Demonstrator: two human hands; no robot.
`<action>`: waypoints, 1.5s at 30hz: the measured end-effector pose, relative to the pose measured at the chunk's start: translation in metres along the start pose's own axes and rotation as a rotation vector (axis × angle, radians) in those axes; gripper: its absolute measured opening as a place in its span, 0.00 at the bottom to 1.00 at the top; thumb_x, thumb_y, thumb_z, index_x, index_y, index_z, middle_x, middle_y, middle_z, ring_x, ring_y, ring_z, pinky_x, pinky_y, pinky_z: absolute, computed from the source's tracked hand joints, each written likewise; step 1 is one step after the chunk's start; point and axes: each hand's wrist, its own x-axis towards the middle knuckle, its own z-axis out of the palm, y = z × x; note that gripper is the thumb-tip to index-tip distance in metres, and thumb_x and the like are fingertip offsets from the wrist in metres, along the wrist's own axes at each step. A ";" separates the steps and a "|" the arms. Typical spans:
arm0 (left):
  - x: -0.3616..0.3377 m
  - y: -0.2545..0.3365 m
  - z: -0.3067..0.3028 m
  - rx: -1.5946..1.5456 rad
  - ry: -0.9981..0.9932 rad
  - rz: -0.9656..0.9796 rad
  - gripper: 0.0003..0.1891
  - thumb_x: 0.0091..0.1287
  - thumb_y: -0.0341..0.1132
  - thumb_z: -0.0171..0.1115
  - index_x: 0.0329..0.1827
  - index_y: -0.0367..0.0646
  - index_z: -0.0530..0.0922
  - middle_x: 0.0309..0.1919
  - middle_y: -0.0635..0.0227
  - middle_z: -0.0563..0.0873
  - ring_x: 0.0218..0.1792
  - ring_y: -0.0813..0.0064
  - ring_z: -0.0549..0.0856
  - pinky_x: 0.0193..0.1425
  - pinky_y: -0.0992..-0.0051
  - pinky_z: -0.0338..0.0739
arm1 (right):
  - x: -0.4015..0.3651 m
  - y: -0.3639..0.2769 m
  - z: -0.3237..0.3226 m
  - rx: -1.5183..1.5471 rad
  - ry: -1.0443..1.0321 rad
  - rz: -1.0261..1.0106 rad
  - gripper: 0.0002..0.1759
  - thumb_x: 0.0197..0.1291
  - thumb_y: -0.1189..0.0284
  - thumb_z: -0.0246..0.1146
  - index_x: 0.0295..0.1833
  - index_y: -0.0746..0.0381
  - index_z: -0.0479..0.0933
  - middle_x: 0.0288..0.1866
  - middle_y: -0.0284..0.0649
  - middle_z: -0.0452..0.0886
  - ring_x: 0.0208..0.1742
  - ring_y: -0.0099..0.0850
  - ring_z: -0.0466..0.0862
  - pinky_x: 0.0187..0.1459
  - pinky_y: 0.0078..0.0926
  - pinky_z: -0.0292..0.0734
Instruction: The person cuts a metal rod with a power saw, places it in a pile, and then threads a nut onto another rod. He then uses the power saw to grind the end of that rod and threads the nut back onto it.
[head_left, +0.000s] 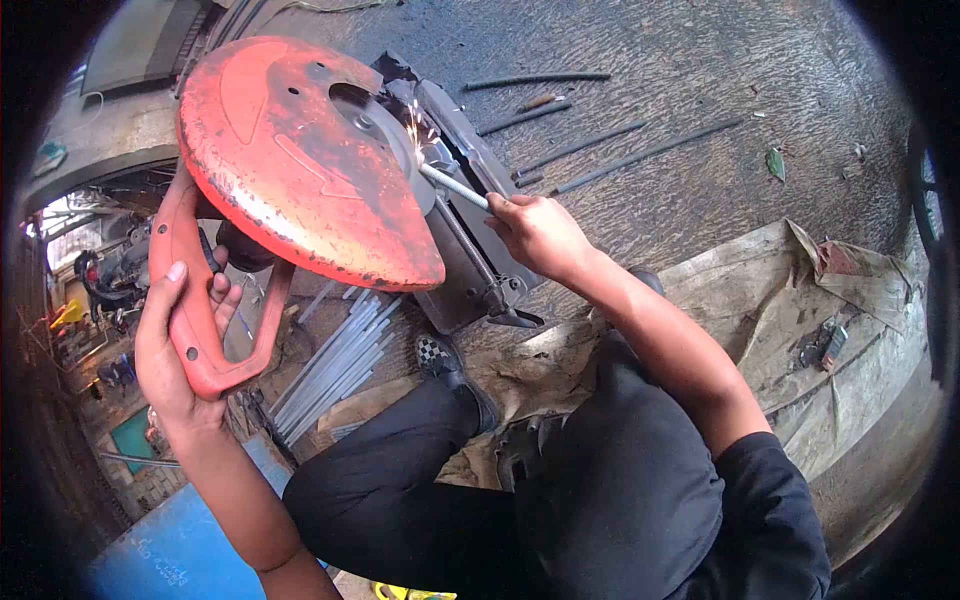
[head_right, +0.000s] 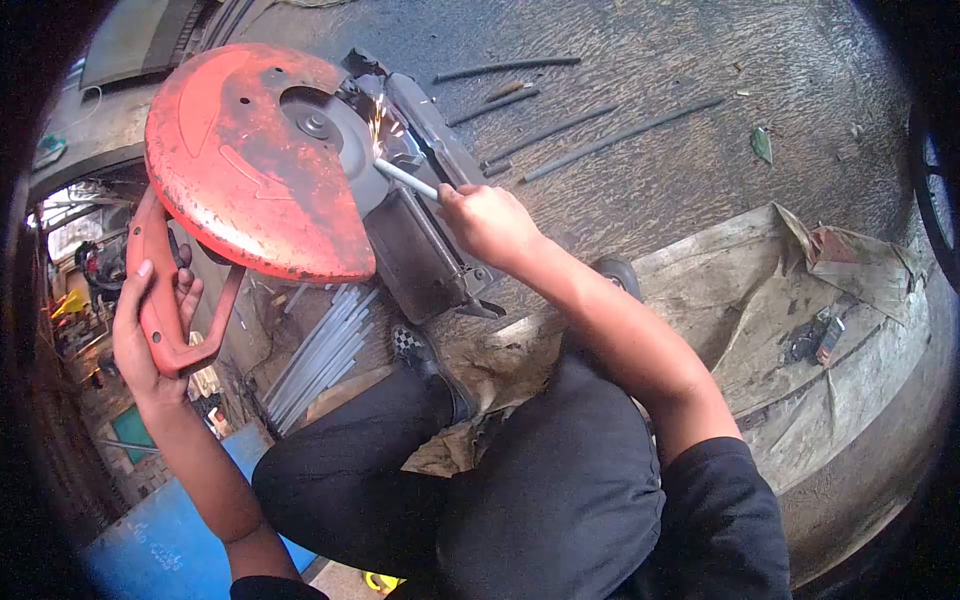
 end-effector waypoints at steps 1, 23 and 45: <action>0.001 -0.001 -0.002 0.008 0.002 -0.004 0.27 0.66 0.38 0.59 0.63 0.31 0.67 0.47 0.54 0.81 0.42 0.73 0.81 0.52 0.71 0.78 | -0.001 -0.001 -0.002 -0.048 -0.011 0.010 0.17 0.59 0.68 0.62 0.52 0.66 0.76 0.27 0.50 0.78 0.28 0.51 0.80 0.30 0.45 0.76; 0.002 -0.001 -0.003 0.024 -0.006 0.025 0.25 0.66 0.37 0.59 0.61 0.30 0.68 0.46 0.54 0.81 0.40 0.73 0.82 0.50 0.72 0.79 | -0.001 0.006 -0.006 0.859 -0.402 0.510 0.18 0.72 0.61 0.51 0.44 0.65 0.78 0.20 0.22 0.64 0.19 0.14 0.61 0.19 0.17 0.56; 0.001 0.000 0.001 0.032 0.012 0.005 0.28 0.65 0.39 0.60 0.63 0.30 0.66 0.50 0.52 0.80 0.47 0.67 0.82 0.54 0.70 0.79 | -0.006 0.000 0.003 -0.036 -0.014 0.003 0.18 0.59 0.72 0.61 0.54 0.67 0.74 0.30 0.52 0.79 0.31 0.51 0.81 0.31 0.45 0.76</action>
